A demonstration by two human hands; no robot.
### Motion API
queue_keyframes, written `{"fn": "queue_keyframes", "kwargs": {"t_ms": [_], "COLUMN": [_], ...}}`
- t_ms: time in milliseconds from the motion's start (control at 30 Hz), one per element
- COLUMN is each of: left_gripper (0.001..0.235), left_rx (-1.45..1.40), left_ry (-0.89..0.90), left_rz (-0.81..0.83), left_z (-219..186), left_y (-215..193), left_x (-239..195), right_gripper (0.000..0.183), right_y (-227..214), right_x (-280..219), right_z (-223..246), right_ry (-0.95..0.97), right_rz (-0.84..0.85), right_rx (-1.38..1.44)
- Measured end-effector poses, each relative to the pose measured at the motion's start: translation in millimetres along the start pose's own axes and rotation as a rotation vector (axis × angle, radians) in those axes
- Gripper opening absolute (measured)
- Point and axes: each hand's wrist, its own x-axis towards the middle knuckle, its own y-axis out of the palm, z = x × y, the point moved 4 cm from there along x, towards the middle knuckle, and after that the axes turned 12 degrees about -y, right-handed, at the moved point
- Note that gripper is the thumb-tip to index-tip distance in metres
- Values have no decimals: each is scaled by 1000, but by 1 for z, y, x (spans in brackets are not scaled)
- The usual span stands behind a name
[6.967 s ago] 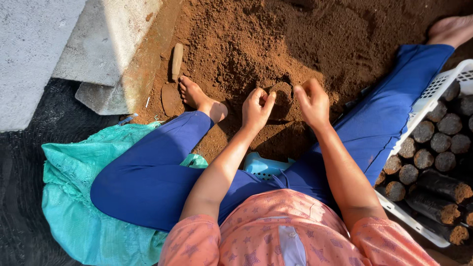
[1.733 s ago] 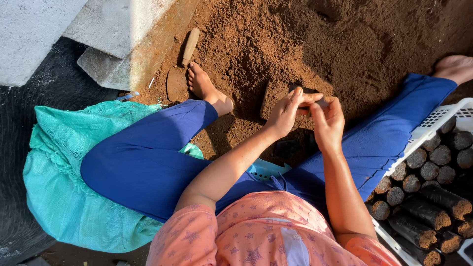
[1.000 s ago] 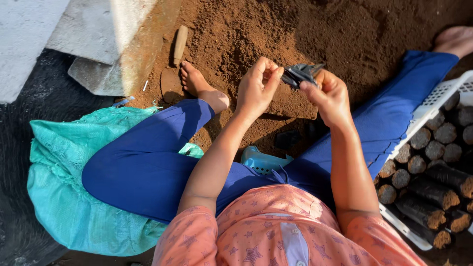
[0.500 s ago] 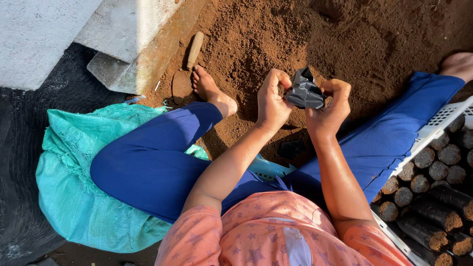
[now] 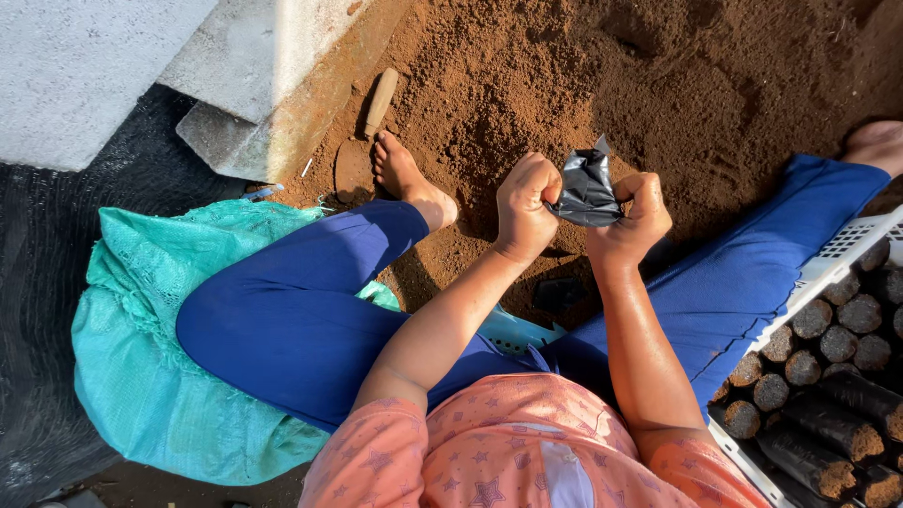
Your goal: The person scoops soil from a large pile and packs it into small black plastic nursery pots. They then place the filled pots into a white plastic crate nearby.
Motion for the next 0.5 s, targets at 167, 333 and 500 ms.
{"fn": "queue_keyframes", "kwargs": {"t_ms": [167, 333, 500], "left_gripper": [33, 34, 31], "left_rx": [28, 48, -5], "left_ry": [11, -6, -31], "left_rz": [19, 2, 21], "left_z": [-11, -13, -9], "left_y": [-5, -8, -5], "left_x": [3, 5, -1], "right_gripper": [38, 34, 35], "right_y": [4, 9, 5], "right_x": [-7, -4, -7], "right_z": [-7, -3, 0], "right_ry": [47, -6, 30], "right_rz": [-55, -47, -42], "right_rx": [39, 13, 56]}}
